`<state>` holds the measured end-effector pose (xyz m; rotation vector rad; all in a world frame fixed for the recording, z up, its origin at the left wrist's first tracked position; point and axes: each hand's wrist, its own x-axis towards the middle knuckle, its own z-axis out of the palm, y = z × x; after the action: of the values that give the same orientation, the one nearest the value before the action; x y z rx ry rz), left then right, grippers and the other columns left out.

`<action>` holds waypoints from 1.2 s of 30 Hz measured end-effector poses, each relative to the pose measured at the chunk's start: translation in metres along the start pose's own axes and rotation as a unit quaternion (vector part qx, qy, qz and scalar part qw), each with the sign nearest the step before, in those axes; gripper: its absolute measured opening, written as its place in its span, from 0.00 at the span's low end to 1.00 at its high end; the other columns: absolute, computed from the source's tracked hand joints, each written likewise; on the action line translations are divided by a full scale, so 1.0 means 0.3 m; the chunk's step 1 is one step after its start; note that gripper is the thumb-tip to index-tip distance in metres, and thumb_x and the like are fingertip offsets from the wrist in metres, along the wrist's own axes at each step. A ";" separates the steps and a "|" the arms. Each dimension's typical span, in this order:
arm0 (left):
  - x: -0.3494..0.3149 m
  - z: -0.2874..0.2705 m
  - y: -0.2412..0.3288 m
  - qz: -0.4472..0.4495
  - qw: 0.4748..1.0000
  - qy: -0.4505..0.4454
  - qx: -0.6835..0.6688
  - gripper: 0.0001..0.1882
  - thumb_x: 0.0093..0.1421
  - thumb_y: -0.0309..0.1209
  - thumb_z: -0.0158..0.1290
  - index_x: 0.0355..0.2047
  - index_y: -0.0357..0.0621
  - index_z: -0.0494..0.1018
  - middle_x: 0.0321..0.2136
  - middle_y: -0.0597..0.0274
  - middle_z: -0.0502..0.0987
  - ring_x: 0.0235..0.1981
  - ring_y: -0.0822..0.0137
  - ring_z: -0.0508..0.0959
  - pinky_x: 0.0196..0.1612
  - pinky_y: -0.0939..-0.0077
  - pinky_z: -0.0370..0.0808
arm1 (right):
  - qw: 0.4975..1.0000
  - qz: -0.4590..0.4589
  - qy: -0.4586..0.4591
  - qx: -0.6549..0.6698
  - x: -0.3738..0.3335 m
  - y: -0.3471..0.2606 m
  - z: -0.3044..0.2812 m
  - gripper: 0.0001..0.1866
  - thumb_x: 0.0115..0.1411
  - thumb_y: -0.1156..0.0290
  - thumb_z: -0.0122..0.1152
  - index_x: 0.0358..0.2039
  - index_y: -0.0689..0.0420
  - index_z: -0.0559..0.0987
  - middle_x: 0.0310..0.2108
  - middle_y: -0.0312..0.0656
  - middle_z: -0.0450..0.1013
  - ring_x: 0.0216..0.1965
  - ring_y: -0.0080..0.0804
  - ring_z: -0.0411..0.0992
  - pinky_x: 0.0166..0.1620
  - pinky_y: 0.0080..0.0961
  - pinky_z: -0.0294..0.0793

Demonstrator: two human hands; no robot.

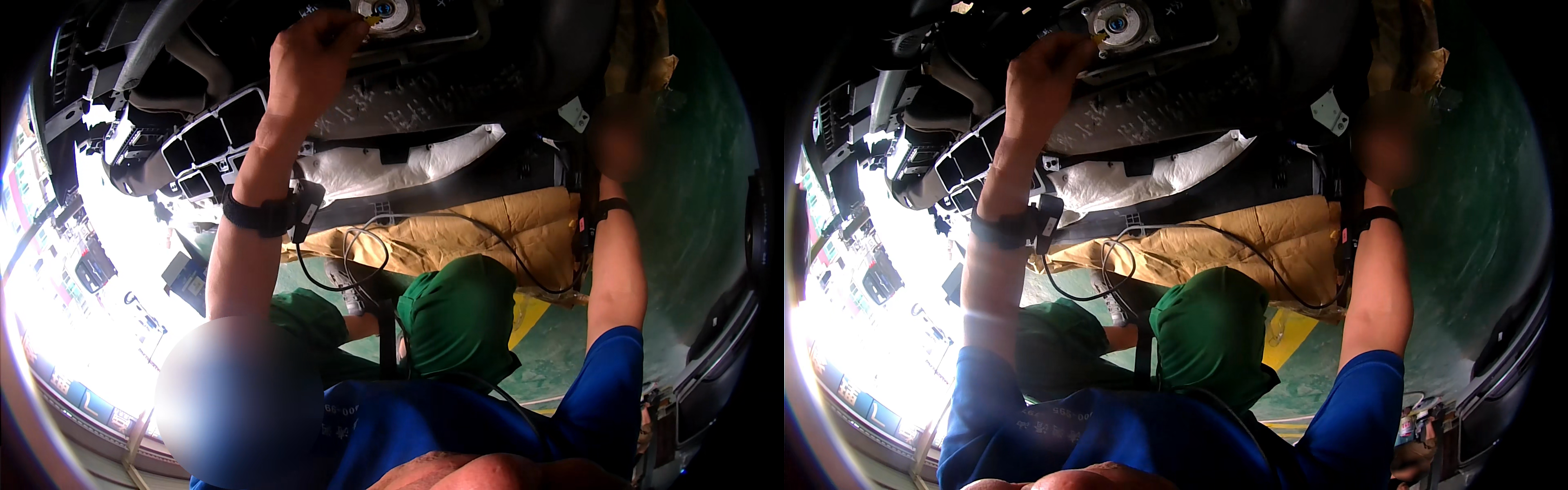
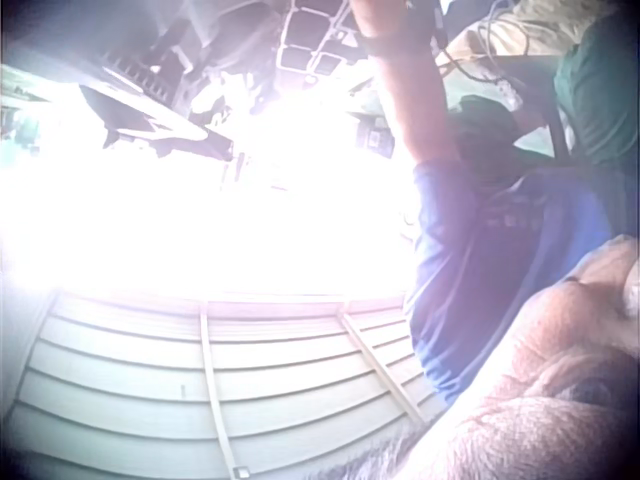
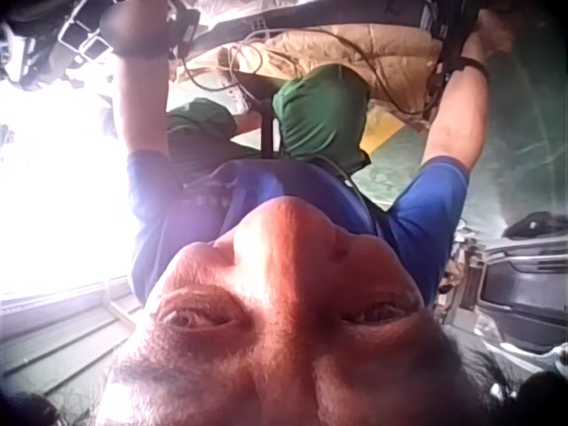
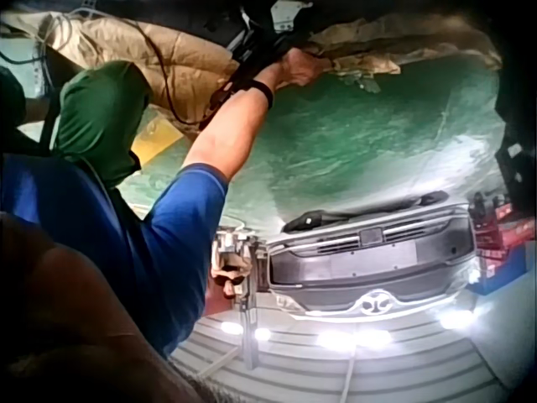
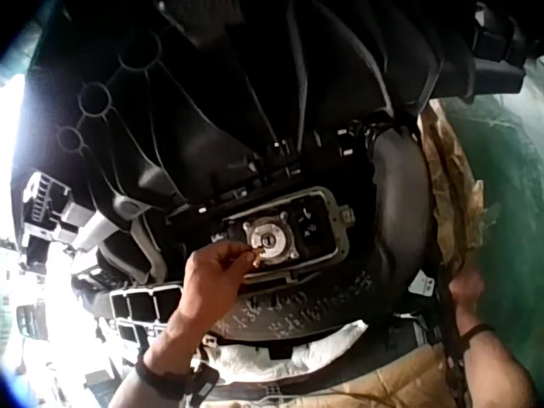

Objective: The person attaches components to a large black plastic car part by hand and using a screwdriver while kneeling on a workshop floor.

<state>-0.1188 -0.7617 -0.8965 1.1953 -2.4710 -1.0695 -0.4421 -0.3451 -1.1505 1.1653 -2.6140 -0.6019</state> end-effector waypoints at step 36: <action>-0.114 0.026 0.197 0.401 0.878 0.205 0.163 0.10 0.44 0.20 0.68 0.25 0.45 0.77 0.28 0.65 0.81 0.27 0.69 0.80 0.33 0.78 0.75 | 0.994 0.020 0.039 0.103 -0.005 0.012 0.003 0.24 0.66 0.58 0.52 0.58 0.59 0.70 0.49 0.45 0.73 0.45 0.37 0.74 0.48 0.31 0.74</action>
<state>-0.1356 -0.7078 -0.8574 0.2866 -2.4349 -0.1546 -0.4439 -0.3415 -1.1497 1.1641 -2.6749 -0.2788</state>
